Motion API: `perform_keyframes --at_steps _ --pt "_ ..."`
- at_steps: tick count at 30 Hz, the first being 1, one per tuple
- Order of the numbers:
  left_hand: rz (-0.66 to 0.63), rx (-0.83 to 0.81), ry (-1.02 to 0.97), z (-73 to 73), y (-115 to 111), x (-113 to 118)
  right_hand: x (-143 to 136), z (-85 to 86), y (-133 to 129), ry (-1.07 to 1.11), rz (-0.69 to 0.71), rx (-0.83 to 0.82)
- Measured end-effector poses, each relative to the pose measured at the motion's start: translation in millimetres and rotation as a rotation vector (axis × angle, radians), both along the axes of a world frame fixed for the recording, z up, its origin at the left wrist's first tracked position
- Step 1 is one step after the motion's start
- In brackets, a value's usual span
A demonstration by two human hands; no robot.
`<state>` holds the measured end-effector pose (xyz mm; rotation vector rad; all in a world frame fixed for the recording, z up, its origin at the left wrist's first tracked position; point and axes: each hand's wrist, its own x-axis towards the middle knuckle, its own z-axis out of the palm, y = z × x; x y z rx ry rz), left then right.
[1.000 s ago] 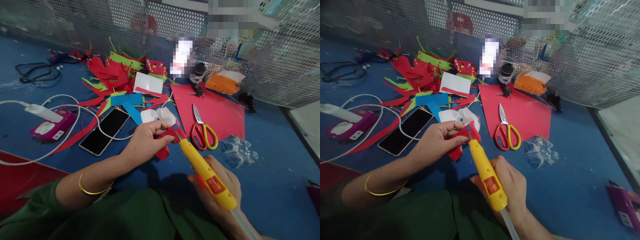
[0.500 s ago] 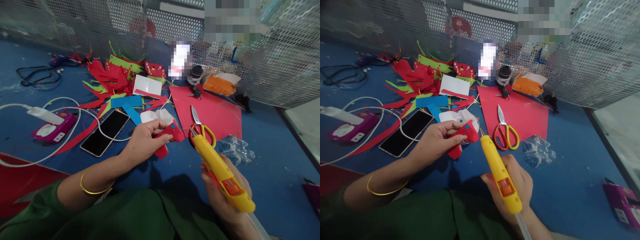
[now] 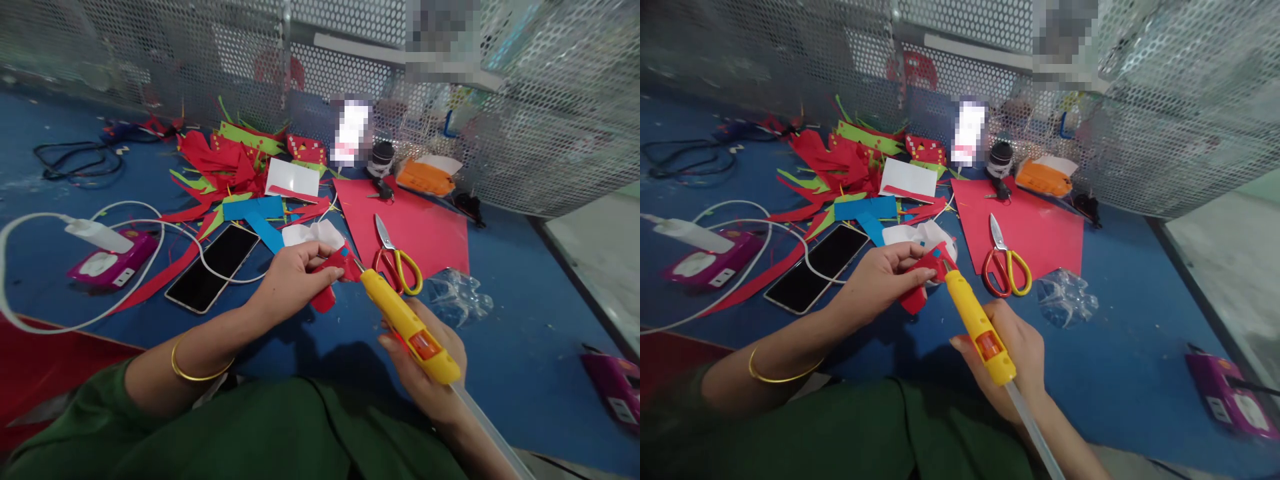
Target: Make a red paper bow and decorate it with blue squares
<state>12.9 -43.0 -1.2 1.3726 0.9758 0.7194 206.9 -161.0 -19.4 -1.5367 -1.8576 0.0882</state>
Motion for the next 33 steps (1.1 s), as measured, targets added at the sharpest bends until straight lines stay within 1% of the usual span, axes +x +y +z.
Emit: perform_keyframes --at_steps 5,7,9,12,13,14,15,17,19,21,24,26,29,33 --pt "-0.005 0.004 -0.013 3.1 -0.6 -0.5 -5.1 3.8 1.4 0.016 0.016 -0.036" --pt "-0.001 0.012 0.0 3.4 -0.4 -0.7 -5.4 4.6 0.0 0.084 0.042 -0.06" --pt "0.002 0.014 0.008 3.0 -0.2 -1.0 -4.3 3.4 -3.5 0.243 0.078 -0.079" --pt "0.006 0.016 0.015 2.1 0.2 -1.1 -1.8 0.1 -10.4 0.558 0.104 -0.071" --pt "0.008 0.012 0.012 2.0 0.4 -1.0 -0.4 -0.4 -12.2 0.633 0.093 -0.048" --pt "0.008 0.005 0.007 2.0 0.4 -0.9 2.0 -0.5 -13.4 0.677 0.049 -0.019" --pt "0.011 -0.002 0.003 2.4 0.3 -0.7 5.7 -0.2 -13.8 0.685 -0.024 0.013" --pt "0.019 -0.008 -0.002 4.0 0.0 -0.5 19.2 1.4 -12.1 0.6 -0.234 0.06" --pt "0.025 0.0 0.009 6.6 -0.3 -0.7 41.4 3.1 -8.4 0.419 -0.448 0.052" --pt "0.007 0.006 0.01 9.3 -0.1 -1.5 68.8 3.8 -4.4 0.185 -0.584 -0.023" --pt "0.018 -0.004 -0.022 12.3 1.4 -3.6 106.3 1.5 0.4 -0.176 -0.635 -0.119" --pt "0.042 -0.01 -0.038 13.9 2.8 -5.9 123.0 -2.5 2.8 -0.33 -0.648 -0.203" --pt "0.101 -0.007 -0.087 18.4 4.4 -11.8 135.6 -10.0 5.0 -0.419 -0.653 -0.299" --pt "0.221 0.029 -0.096 28.5 6.8 -24.6 139.7 -16.4 4.9 -0.415 -0.589 -0.32"
